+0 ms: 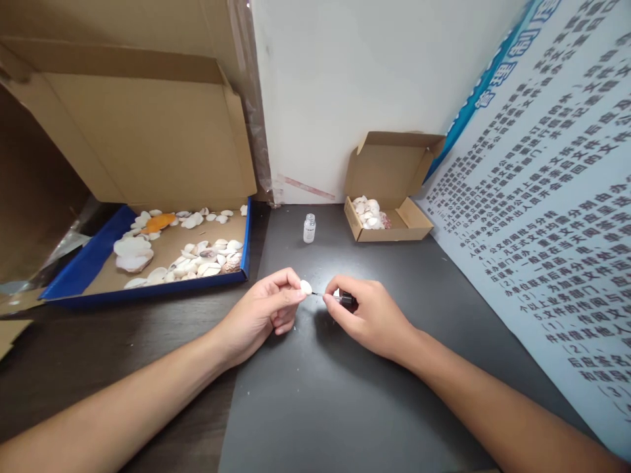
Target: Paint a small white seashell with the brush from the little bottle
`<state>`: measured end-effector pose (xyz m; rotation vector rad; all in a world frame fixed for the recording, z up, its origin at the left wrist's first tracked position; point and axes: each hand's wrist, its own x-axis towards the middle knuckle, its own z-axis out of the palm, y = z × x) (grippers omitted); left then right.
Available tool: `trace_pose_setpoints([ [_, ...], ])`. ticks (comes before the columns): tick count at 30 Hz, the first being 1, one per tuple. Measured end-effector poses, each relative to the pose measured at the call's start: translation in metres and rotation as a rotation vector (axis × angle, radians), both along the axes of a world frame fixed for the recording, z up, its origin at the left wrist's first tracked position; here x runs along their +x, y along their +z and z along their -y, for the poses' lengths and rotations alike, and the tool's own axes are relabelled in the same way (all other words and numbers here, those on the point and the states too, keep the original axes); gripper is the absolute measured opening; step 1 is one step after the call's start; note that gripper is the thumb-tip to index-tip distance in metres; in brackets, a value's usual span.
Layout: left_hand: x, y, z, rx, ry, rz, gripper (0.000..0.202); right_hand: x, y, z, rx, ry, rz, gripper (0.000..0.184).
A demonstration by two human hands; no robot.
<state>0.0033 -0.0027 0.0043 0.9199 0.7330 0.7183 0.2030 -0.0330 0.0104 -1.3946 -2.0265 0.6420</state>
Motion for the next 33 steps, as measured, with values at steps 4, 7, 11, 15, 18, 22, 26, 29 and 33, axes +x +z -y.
trace_pose_setpoints([
  [4,-0.0003,-0.0001,-0.0001,0.003,-0.007,0.002,0.02,-0.0005,-0.0001,0.0021,0.055,0.035,-0.105,0.012],
  [7,-0.0005,0.0003,-0.0002,-0.001,0.001,0.001,0.021,-0.0013,-0.0012,0.0024,0.034,0.035,-0.079,0.012],
  [11,-0.0006,0.0006,0.0,-0.005,0.006,-0.006,0.022,-0.0015,-0.0013,0.0018,-0.013,-0.003,-0.032,0.012],
  [15,-0.0003,-0.0002,0.0003,-0.009,0.011,-0.002,0.022,-0.0019,0.0004,0.0043,0.048,0.076,-0.119,0.012],
  [18,0.0,-0.0007,0.0001,-0.006,0.01,-0.002,0.023,-0.0026,-0.0003,0.0043,0.054,0.062,-0.12,0.012],
  [22,-0.0001,-0.0003,0.0,-0.004,0.005,-0.015,0.023,-0.0021,-0.0005,0.0021,0.017,-0.064,-0.053,0.012],
  [26,-0.0002,0.0002,0.0006,0.005,0.003,-0.011,0.021,-0.0008,0.0034,0.0044,0.077,-0.051,-0.124,0.014],
  [29,-0.0002,0.0005,0.001,0.006,0.007,-0.014,0.021,-0.0008,0.0048,0.0057,0.11,0.008,-0.165,0.013],
  [33,-0.0002,0.0008,0.0011,0.002,0.013,-0.022,0.022,-0.001,0.0037,0.0021,0.047,-0.056,-0.05,0.013],
])
